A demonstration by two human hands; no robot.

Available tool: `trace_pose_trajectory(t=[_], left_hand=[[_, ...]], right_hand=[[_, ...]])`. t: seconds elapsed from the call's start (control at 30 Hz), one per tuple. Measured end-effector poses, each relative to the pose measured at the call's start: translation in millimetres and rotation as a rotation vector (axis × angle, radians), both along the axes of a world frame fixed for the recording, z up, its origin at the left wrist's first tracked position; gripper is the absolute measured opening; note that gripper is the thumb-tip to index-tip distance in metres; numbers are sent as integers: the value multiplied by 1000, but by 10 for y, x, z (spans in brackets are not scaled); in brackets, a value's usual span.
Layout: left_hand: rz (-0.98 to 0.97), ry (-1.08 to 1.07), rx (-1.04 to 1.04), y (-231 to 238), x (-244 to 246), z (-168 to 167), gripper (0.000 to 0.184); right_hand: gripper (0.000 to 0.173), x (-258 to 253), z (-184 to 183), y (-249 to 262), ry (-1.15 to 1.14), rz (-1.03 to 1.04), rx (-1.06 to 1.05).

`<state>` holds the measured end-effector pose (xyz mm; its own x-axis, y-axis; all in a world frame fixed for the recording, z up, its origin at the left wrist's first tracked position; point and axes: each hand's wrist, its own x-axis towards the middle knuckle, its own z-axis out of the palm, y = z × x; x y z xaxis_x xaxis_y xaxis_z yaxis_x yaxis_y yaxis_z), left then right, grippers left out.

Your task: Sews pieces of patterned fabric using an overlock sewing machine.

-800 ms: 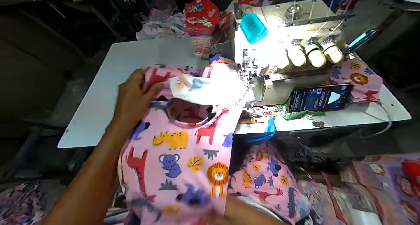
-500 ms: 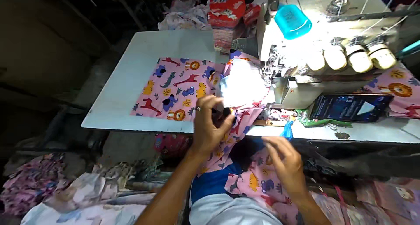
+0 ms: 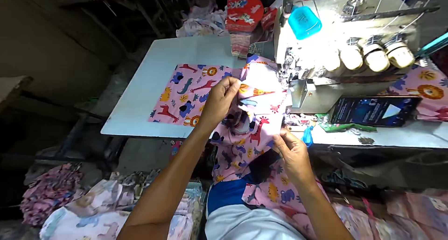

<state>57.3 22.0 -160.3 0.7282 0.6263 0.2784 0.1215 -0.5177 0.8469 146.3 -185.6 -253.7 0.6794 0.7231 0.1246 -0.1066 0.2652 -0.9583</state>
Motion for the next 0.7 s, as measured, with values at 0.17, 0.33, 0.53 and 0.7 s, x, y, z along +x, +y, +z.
trace_pose_trajectory(t=[0.17, 0.33, 0.53, 0.7], left_hand=[[9, 56, 207, -79, -20, 29, 20], [89, 125, 72, -143, -178, -12, 18], [69, 67, -177, -156, -122, 16, 18], [151, 81, 187, -282, 253, 28, 25]], right_hand=[[16, 32, 65, -35, -10, -74, 68], [29, 81, 73, -19, -4, -95, 37], [9, 67, 100, -163, -19, -46, 52], [9, -101, 96, -200, -107, 39, -16]])
